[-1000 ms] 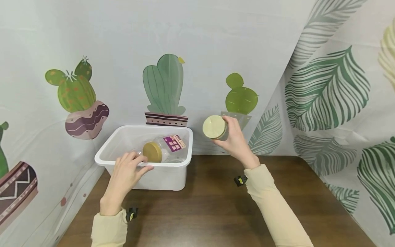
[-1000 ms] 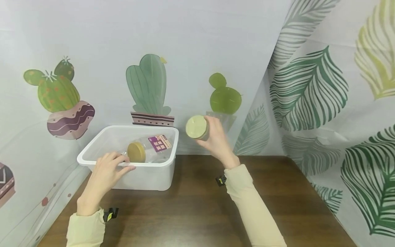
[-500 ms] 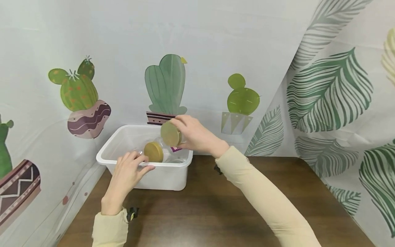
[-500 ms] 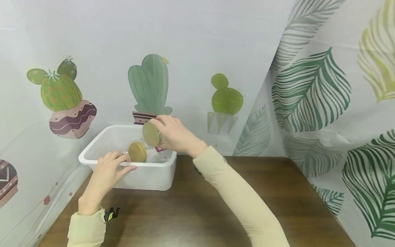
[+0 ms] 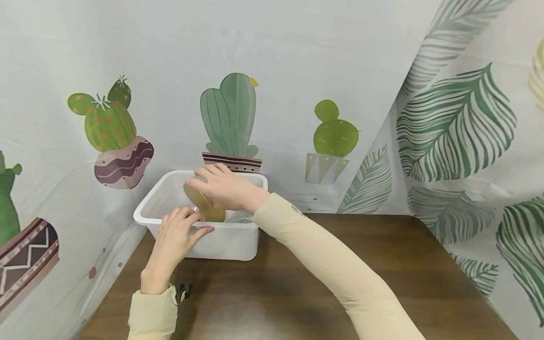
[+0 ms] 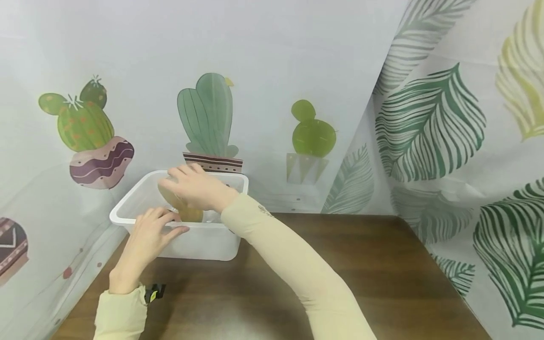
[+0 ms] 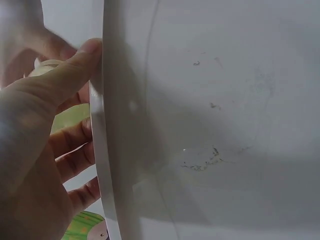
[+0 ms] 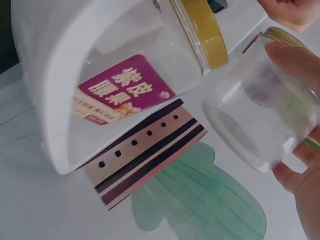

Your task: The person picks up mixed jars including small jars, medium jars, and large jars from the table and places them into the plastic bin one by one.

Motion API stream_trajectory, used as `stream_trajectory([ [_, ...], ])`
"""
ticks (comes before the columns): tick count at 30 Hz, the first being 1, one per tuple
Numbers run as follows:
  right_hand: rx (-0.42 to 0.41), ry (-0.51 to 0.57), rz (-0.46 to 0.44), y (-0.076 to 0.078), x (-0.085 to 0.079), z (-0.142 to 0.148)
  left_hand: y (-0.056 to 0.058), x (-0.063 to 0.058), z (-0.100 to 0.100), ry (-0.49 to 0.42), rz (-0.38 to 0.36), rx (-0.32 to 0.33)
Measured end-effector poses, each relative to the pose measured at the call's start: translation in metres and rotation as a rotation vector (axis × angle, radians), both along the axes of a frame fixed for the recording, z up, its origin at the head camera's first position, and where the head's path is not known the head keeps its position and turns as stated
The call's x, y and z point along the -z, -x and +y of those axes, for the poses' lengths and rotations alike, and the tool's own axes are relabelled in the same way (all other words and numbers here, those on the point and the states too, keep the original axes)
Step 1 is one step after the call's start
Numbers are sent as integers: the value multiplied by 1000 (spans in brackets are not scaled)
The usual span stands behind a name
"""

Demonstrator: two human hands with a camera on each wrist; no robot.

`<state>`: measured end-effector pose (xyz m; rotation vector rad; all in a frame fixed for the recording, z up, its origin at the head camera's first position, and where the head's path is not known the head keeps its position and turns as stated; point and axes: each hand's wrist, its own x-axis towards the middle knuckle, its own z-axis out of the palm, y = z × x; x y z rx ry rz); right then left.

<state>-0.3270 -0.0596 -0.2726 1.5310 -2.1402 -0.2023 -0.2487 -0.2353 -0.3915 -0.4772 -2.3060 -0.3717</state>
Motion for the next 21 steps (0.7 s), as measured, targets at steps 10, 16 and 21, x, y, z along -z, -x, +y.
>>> stream_trajectory([
  [10, 22, -28, 13, 13, 10, -38, 1, 0, -2, 1, -9, -5],
  [16, 53, -72, 16, 18, 26, -56, -3, 4, -5, -9, -21, -12],
  [21, 137, -109, -14, 17, 26, -58, -3, 4, -5, -7, -16, -11],
])
